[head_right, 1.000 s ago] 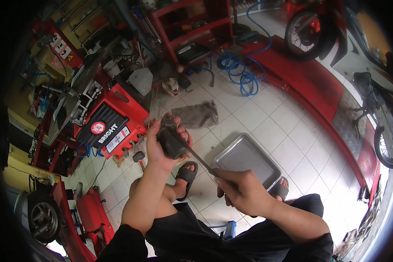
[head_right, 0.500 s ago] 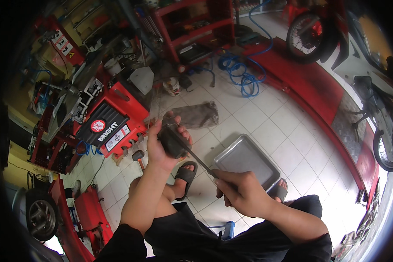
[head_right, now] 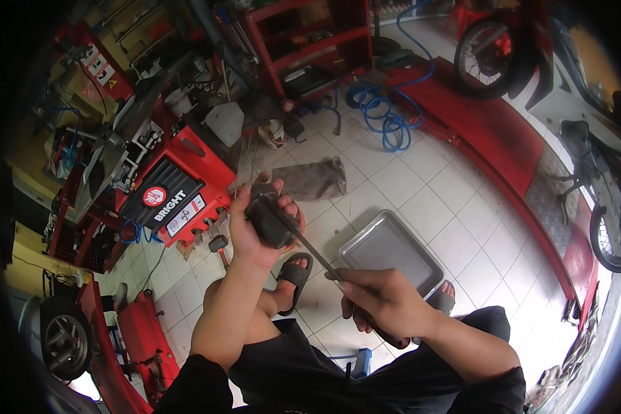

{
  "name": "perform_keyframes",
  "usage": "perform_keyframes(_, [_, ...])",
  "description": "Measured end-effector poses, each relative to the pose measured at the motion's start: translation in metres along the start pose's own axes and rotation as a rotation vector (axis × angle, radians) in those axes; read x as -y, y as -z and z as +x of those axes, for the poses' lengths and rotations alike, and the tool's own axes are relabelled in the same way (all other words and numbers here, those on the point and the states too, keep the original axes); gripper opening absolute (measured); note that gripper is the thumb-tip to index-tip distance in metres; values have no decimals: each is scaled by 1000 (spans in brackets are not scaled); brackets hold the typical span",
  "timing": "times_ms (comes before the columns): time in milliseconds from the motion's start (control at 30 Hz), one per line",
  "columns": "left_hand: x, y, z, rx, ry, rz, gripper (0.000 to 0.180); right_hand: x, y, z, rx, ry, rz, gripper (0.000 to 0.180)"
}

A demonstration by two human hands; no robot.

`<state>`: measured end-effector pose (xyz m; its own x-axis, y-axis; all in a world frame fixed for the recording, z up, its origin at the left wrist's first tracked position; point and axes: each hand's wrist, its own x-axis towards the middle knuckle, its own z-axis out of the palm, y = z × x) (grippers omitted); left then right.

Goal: The person uses a screwdriver to pry and remove components from a cylindrical mechanical part, placing the removed pieces into a metal tray. The person repeatedly adjusts the part and uses the tool to separate internal components.

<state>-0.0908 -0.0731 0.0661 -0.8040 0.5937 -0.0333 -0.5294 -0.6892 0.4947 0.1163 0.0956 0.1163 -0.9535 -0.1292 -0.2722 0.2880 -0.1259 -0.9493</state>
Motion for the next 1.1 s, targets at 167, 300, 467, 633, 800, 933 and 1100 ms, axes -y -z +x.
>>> perform_keyframes(167, [0, 0, 3, -21, 28, -5, 46, 1, 3, 1, 34, -59, 110, 39])
perform_keyframes(300, [0, 4, 2, -28, 19, 72, 42, 2, 1, 2, 24, -31, 55, 35])
perform_keyframes(467, [3, 2, 3, -51, 19, 89, 40, -7, 3, 3, -8, 20, 43, 30])
perform_keyframes(633, [7, -4, 2, -155, -12, 142, 37, -8, 6, 5, -259, 252, -483, 27])
perform_keyframes(800, [15, 5, 4, -178, -64, 247, 34, -16, 1, 5, -456, 439, -1021, 45])
perform_keyframes(933, [18, 4, 7, -189, -83, 189, 34, -23, -5, 6, -540, 436, -1210, 59])
perform_keyframes(1100, [17, -2, 6, -185, -116, 186, 33, -28, -7, 9, -574, 478, -1358, 67])
